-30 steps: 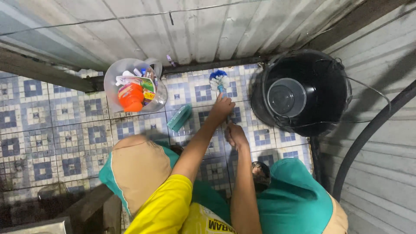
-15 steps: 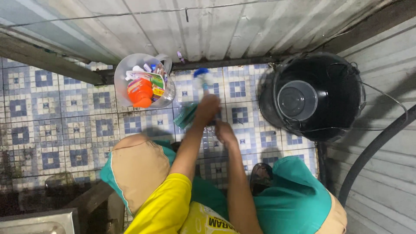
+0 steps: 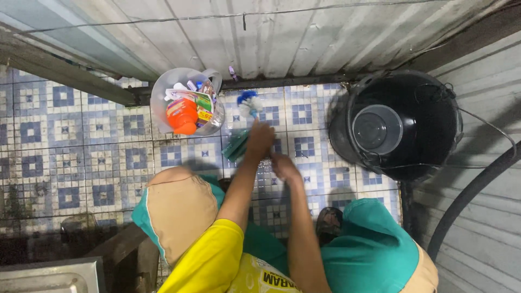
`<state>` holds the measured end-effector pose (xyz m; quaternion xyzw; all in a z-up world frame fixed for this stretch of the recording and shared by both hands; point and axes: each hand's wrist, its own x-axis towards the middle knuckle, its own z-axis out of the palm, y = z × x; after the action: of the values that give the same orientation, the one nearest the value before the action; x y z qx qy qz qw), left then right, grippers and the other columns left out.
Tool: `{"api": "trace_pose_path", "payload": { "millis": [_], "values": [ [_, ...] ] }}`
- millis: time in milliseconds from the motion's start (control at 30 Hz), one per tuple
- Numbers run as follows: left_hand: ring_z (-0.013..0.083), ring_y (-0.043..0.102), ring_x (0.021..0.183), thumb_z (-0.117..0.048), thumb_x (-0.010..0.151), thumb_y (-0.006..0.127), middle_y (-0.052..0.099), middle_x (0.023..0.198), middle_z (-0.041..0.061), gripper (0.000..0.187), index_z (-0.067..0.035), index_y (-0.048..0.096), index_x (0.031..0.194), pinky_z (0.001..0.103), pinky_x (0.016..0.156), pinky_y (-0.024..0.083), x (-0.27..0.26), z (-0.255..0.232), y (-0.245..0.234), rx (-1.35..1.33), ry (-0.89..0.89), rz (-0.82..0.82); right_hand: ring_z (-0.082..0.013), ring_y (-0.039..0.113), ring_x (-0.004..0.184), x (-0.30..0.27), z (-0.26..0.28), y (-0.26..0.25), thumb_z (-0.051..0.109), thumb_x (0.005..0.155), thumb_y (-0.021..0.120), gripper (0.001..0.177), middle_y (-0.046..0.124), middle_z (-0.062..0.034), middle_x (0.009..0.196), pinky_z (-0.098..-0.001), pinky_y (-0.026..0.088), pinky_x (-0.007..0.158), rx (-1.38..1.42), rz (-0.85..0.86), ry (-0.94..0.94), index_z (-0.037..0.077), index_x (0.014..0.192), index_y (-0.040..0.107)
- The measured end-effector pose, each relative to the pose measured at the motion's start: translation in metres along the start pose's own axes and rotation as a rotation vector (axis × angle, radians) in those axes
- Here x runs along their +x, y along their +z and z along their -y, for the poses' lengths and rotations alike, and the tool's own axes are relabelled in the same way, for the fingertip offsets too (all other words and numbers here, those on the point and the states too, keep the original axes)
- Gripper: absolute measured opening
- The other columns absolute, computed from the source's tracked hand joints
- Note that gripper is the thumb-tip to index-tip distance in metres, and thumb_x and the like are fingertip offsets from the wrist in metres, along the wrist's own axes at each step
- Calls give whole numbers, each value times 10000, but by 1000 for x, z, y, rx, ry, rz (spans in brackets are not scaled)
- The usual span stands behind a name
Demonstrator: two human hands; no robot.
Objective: The person sits on a tiled floor and uses a small blue scrub brush to clean the surface. They scrub the tiles in a repetitive back-and-forth motion, focusing on a specific area near a black bucket and a clear container.
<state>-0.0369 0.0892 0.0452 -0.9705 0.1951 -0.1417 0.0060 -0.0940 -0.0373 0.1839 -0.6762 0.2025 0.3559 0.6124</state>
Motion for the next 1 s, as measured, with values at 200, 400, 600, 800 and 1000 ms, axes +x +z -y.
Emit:
{"api": "trace_pose_path", "payload": {
  "millis": [200, 400, 600, 800, 1000],
  "values": [
    [241, 585, 670, -264, 720, 829, 629, 592, 64, 180, -159, 705, 643, 434, 847, 417, 35, -85, -18, -326, 22, 1, -63, 321, 289, -15, -28, -94, 321, 1048, 534, 416, 387, -15, 485, -223, 223, 231, 13, -78, 140, 2, 786, 580],
    [214, 622, 711, -241, 727, 808, 659, 619, 43, 161, -167, 688, 649, 400, 851, 435, 14, -18, -28, -171, 76, 132, -181, 583, 466, 44, -64, -38, 362, 965, 626, 398, 658, -142, 645, -328, 444, 360, -249, -123, 125, -9, 920, 762],
    [238, 623, 700, -187, 837, 761, 629, 604, 40, 213, -159, 689, 639, 435, 859, 425, 27, -44, -41, -255, 51, 82, -564, 654, 1014, -46, -2, -91, -73, 742, 558, 429, 736, -334, 1019, -637, 510, 865, -1044, 199, -520, -65, 1130, 740],
    [198, 728, 722, -359, 880, 727, 690, 579, 15, 289, -197, 740, 641, 399, 867, 427, 41, -118, -62, -430, 25, 213, -178, 465, 241, -33, -45, -150, 174, 946, 513, 368, 577, -126, 454, -346, 344, 228, -294, -217, 91, 20, 682, 718],
    [239, 720, 828, -550, 886, 632, 735, 666, 50, 420, -196, 790, 725, 382, 921, 445, 29, -39, 0, -230, -21, 444, -169, 504, 454, 6, -60, -58, 238, 980, 565, 288, 628, -82, 642, -343, 342, 396, -88, -106, -55, 43, 928, 769]
  ]
}}
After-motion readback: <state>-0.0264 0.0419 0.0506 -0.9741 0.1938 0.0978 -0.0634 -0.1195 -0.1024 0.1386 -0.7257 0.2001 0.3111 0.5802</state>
